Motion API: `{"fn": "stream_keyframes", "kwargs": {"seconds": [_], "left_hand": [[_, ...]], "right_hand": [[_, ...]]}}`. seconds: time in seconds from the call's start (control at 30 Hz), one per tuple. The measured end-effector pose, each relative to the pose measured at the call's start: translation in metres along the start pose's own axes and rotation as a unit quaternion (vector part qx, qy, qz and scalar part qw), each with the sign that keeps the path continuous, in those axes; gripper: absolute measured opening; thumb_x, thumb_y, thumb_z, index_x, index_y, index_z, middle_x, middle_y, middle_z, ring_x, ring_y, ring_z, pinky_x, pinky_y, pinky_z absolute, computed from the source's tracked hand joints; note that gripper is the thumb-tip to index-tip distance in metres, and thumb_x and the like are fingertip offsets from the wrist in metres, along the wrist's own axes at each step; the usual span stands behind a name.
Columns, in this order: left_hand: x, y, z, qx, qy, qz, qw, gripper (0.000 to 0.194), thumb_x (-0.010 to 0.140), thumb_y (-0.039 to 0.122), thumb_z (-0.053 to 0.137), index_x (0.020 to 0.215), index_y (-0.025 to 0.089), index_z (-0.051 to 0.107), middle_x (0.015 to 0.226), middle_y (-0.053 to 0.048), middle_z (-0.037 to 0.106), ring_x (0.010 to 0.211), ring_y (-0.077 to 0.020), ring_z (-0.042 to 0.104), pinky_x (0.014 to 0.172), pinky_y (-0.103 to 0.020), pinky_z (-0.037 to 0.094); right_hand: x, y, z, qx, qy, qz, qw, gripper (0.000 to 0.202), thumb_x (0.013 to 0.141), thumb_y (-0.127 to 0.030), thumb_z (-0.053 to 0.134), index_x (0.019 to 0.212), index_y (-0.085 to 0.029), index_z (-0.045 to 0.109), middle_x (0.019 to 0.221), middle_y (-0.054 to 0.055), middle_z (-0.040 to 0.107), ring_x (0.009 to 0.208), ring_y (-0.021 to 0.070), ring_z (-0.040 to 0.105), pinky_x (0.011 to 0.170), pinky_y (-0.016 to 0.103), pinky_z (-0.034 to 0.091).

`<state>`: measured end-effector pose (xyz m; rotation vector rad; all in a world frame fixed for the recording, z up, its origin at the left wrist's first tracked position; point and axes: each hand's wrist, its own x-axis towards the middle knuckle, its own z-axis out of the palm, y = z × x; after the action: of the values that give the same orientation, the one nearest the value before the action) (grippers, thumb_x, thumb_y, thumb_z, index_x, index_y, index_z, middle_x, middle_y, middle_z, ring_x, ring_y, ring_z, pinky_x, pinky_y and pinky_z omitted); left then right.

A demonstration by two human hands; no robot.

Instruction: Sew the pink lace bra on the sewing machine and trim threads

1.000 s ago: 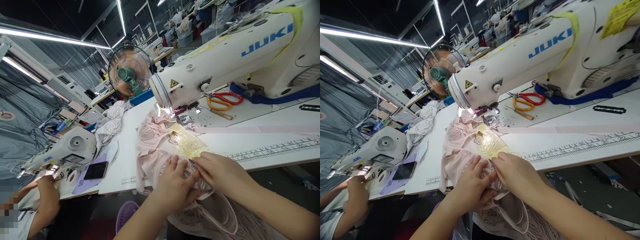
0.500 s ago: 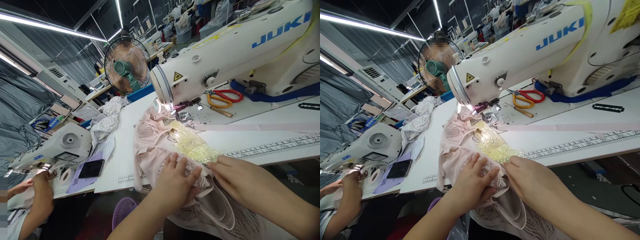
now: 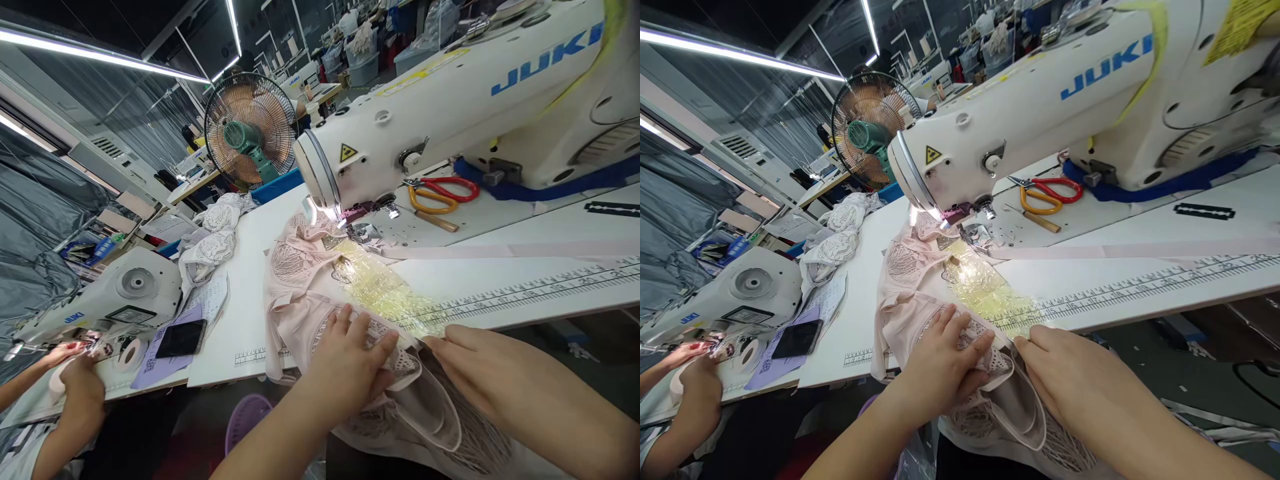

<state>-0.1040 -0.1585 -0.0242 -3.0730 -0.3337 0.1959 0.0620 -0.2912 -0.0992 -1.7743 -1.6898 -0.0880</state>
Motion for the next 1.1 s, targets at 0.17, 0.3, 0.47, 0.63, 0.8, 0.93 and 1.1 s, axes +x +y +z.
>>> {"fn": "stream_keyframes", "kwargs": {"seconds": [0.17, 0.3, 0.47, 0.63, 0.8, 0.93, 1.1], "left_hand": [[0.001, 0.001, -0.001, 0.004, 0.001, 0.0, 1.0, 0.055, 0.087, 0.044, 0.052, 0.137, 0.026, 0.04, 0.132, -0.016, 0.04, 0.129, -0.0414, 0.033, 0.1, -0.061, 0.034], [0.001, 0.001, -0.002, 0.006, -0.004, -0.002, 1.0, 0.056, 0.086, 0.044, 0.052, 0.137, 0.026, 0.039, 0.133, -0.016, 0.039, 0.128, -0.0427, 0.033, 0.1, -0.061, 0.034], [0.001, 0.001, -0.003, 0.005, -0.005, -0.005, 1.0, 0.055, 0.087, 0.044, 0.052, 0.137, 0.026, 0.04, 0.134, -0.016, 0.038, 0.129, -0.043, 0.032, 0.101, -0.06, 0.033], [0.001, 0.002, -0.005, 0.0, -0.017, -0.007, 1.0, 0.056, 0.086, 0.045, 0.053, 0.137, 0.026, 0.039, 0.134, -0.016, 0.038, 0.128, -0.0441, 0.032, 0.1, -0.061, 0.034], [0.001, 0.002, -0.005, 0.004, -0.02, -0.004, 1.0, 0.054, 0.088, 0.045, 0.05, 0.138, 0.027, 0.038, 0.135, -0.016, 0.039, 0.129, -0.0414, 0.032, 0.1, -0.061, 0.034], [0.001, 0.001, -0.004, 0.005, -0.029, -0.006, 1.0, 0.055, 0.089, 0.045, 0.047, 0.139, 0.027, 0.036, 0.136, -0.016, 0.037, 0.129, -0.039, 0.034, 0.102, -0.06, 0.033], [0.002, 0.001, -0.005, 0.01, -0.026, -0.002, 1.0, 0.053, 0.09, 0.046, 0.046, 0.138, 0.026, 0.038, 0.135, -0.016, 0.038, 0.128, -0.0397, 0.035, 0.102, -0.058, 0.033]], "right_hand": [[0.011, -0.005, -0.008, -0.018, 0.037, -0.019, 0.999, 0.031, 0.093, -0.021, 0.033, 0.071, -0.02, 0.055, 0.06, 0.0, 0.046, 0.052, 0.0155, 0.048, 0.048, 0.028, 0.031], [0.021, -0.009, -0.005, -0.028, 0.025, -0.037, 0.999, 0.028, 0.089, -0.013, 0.035, 0.073, -0.017, 0.058, 0.061, 0.002, 0.048, 0.052, 0.0161, 0.051, 0.047, 0.027, 0.034], [0.015, -0.008, -0.004, -0.039, 0.02, -0.056, 0.997, 0.024, 0.085, -0.009, 0.037, 0.081, -0.014, 0.06, 0.063, 0.003, 0.051, 0.053, 0.0179, 0.054, 0.047, 0.029, 0.039], [0.005, -0.007, -0.012, -0.033, -0.002, -0.072, 0.997, 0.023, 0.083, -0.007, 0.039, 0.075, -0.016, 0.058, 0.063, 0.002, 0.052, 0.052, 0.0168, 0.054, 0.048, 0.029, 0.041], [0.012, -0.01, -0.014, -0.026, 0.053, -0.059, 0.996, 0.028, 0.092, -0.015, 0.034, 0.078, -0.016, 0.058, 0.06, 0.0, 0.046, 0.05, 0.0153, 0.049, 0.047, 0.028, 0.035], [0.02, -0.012, -0.009, -0.029, 0.058, -0.056, 0.996, 0.03, 0.091, -0.013, 0.033, 0.077, -0.015, 0.059, 0.059, 0.001, 0.047, 0.05, 0.0149, 0.051, 0.045, 0.026, 0.035], [0.008, -0.01, -0.009, -0.016, 0.027, -0.052, 0.998, 0.034, 0.091, -0.017, 0.031, 0.072, -0.019, 0.06, 0.06, 0.002, 0.052, 0.05, 0.014, 0.053, 0.046, 0.025, 0.04]]}}
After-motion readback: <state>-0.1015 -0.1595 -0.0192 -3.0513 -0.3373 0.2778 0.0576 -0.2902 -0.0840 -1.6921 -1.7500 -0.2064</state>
